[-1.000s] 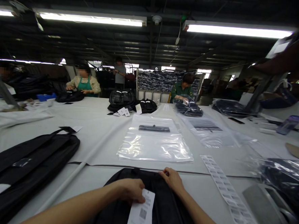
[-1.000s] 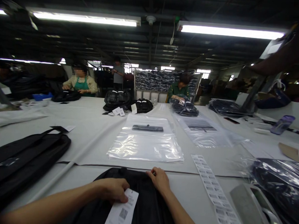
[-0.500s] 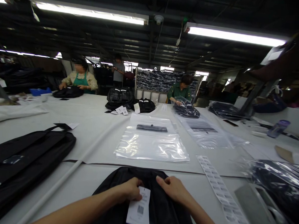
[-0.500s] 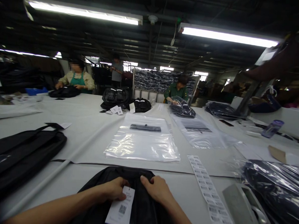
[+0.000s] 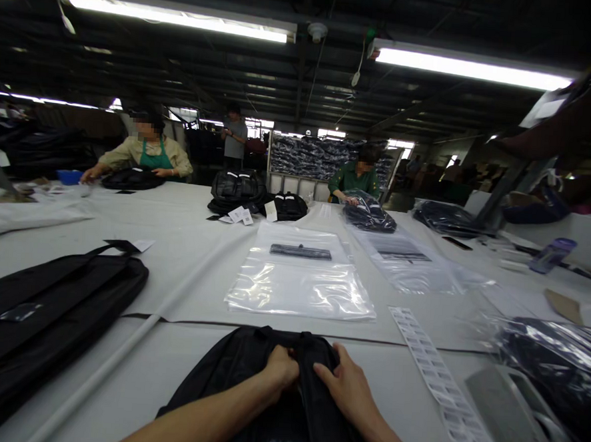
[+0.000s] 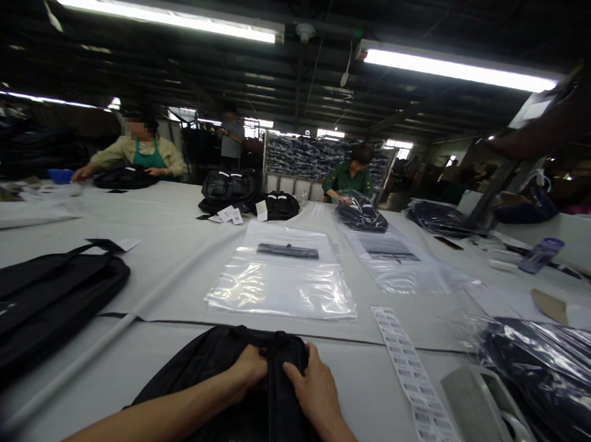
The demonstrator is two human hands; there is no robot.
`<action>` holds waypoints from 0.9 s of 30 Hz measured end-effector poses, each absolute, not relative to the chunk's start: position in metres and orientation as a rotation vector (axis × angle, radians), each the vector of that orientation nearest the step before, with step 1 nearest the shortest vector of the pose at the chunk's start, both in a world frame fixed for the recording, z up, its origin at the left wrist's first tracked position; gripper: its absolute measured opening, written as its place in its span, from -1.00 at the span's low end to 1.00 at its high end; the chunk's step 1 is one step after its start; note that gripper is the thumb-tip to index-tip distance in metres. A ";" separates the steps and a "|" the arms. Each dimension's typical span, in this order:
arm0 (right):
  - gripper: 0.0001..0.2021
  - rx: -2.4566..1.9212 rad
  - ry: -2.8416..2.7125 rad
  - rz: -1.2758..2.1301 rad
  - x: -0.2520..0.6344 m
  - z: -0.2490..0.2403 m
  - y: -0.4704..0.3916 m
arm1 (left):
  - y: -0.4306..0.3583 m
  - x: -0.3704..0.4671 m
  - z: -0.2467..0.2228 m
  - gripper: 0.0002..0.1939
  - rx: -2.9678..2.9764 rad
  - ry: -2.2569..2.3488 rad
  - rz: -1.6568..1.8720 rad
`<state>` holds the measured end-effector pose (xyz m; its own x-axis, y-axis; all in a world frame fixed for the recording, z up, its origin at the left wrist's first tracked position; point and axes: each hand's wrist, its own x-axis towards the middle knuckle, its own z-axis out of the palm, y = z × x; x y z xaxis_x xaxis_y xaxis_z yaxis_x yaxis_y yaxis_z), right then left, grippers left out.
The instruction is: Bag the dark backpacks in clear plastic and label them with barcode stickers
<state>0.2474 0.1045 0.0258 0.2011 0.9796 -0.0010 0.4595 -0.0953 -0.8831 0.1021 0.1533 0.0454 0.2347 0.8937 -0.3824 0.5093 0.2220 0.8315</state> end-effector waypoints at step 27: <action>-0.42 -1.762 -2.064 0.279 0.232 0.005 0.129 | 0.203 0.031 0.074 -0.53 2.640 1.472 0.086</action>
<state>0.2316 0.1286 0.0054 -0.1166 0.9772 0.1776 0.8949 0.1809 -0.4079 0.0312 0.2030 0.0737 0.5261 0.8504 -0.0075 0.8437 -0.5208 0.1300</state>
